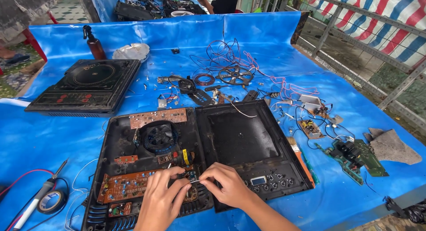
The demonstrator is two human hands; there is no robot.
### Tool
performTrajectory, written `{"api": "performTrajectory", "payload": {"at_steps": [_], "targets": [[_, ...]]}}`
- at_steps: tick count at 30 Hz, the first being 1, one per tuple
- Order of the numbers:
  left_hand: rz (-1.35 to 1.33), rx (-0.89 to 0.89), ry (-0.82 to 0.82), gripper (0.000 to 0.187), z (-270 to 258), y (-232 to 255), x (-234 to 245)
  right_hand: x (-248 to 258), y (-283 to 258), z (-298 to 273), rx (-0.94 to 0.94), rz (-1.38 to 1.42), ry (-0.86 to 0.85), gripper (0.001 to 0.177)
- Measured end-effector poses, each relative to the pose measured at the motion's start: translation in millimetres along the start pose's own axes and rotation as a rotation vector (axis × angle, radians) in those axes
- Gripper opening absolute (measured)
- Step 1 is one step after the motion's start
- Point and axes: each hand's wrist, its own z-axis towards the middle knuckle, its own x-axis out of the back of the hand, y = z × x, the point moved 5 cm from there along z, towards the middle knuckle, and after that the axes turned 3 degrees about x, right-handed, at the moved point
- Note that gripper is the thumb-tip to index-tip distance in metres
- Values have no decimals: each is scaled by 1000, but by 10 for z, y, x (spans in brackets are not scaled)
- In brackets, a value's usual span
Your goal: The person works on the internal components of a disassembled electronic device, likely a microwave, placed on a blue tarp. They use their hands to strip the insulation from a white wire and connect it to a circuit board. The person briefly checks a smartphone before continuing to twist and secure the wire connection.
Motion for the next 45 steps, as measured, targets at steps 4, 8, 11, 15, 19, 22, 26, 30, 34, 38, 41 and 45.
{"api": "performTrajectory", "payload": {"at_steps": [4,8,11,15,19,22,26,30,34,38,41,45], "targets": [[-7,7,37,14,15,9,41,4,18,-8,-8,-10,-7,4],[-19,6,64,11,22,31,87,11,7,-13,-16,-17,-4,5],[-30,13,70,9,30,47,110,-5,44,-35,-35,-5,-15,4],[-37,42,3,8,32,41,104,-46,101,-56,-82,10,-30,7],[-57,46,20,11,49,81,185,-72,134,-74,-77,6,-39,7],[-57,21,-6,10,47,113,181,-70,141,-76,-85,-11,-51,8],[-58,-1,3,8,69,104,155,-39,102,-38,-65,-18,-51,8],[-42,10,16,8,53,88,145,-42,110,-62,-65,-29,-56,8],[-66,30,-2,14,19,102,128,-29,65,-72,-59,-19,-52,10],[-34,9,41,14,63,77,163,-15,97,-28,-63,-24,-58,10],[-34,25,45,15,37,52,158,-38,110,-60,-72,-25,-59,10],[-45,33,57,16,28,36,173,-38,100,-53,-78,-9,-47,10]]}}
